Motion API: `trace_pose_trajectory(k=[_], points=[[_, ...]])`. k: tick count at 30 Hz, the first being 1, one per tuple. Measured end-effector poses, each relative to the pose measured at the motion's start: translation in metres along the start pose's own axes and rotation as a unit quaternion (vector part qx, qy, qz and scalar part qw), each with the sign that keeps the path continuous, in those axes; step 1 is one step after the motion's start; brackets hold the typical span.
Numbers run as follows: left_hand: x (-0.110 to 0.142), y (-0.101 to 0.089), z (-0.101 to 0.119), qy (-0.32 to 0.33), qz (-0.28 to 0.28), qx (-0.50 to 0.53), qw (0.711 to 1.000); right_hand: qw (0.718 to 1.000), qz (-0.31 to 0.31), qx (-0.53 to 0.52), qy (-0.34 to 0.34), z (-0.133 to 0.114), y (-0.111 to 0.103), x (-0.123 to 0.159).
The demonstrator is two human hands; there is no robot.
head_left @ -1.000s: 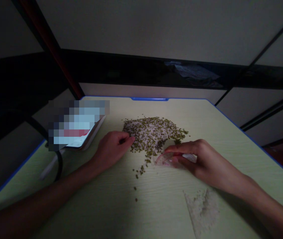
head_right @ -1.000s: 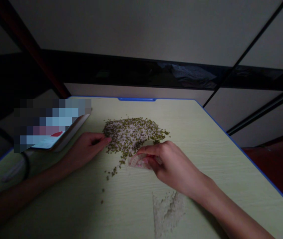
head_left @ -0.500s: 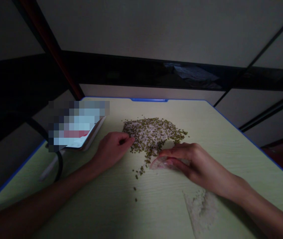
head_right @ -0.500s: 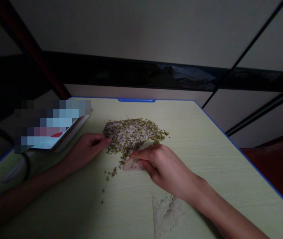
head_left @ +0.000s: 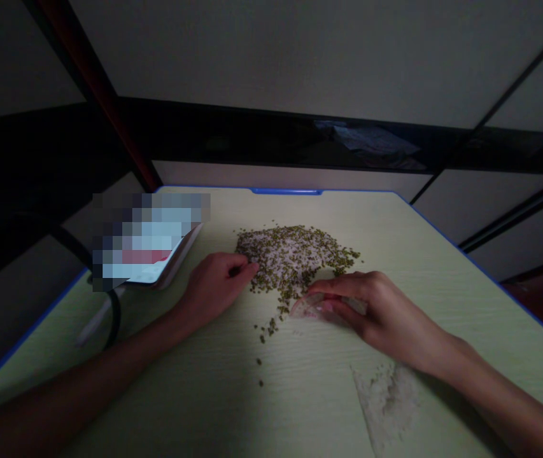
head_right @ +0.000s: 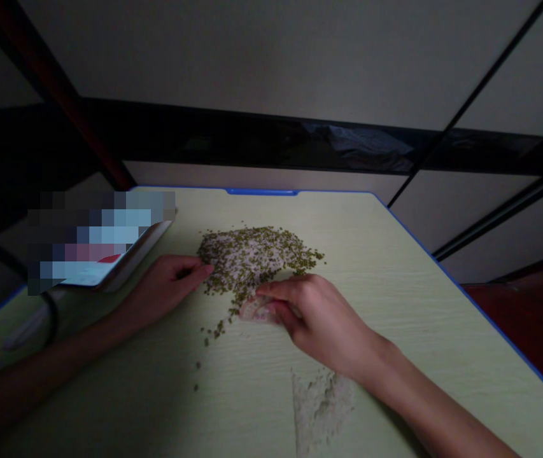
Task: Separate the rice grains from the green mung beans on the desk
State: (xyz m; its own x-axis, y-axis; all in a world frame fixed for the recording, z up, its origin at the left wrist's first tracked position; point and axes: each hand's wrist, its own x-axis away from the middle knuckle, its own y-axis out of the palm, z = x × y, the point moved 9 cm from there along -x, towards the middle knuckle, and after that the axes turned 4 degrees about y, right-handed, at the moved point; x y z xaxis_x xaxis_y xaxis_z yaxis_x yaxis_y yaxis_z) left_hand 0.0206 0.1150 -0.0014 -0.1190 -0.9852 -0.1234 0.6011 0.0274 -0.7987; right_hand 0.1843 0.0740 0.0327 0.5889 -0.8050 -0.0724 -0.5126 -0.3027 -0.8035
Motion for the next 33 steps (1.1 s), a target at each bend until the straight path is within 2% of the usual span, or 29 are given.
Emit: trace_pose_trajectory(k=[7, 15, 33], points=[[-0.002, 0.000, 0.001, -0.002, -0.001, 0.001, 1.000, 1.000, 0.016, -0.008, -0.016, -0.005, 0.002, 0.000], [-0.001, -0.001, -0.001, -0.001, 0.005, 0.002, 1.000, 0.998, 0.047, 0.029, 0.033, 0.009, -0.006, -0.001], [-0.002, 0.001, 0.000, 0.001, 0.000, -0.003, 1.000, 0.999, 0.040, 0.019, 0.014, 0.002, -0.003, -0.001]])
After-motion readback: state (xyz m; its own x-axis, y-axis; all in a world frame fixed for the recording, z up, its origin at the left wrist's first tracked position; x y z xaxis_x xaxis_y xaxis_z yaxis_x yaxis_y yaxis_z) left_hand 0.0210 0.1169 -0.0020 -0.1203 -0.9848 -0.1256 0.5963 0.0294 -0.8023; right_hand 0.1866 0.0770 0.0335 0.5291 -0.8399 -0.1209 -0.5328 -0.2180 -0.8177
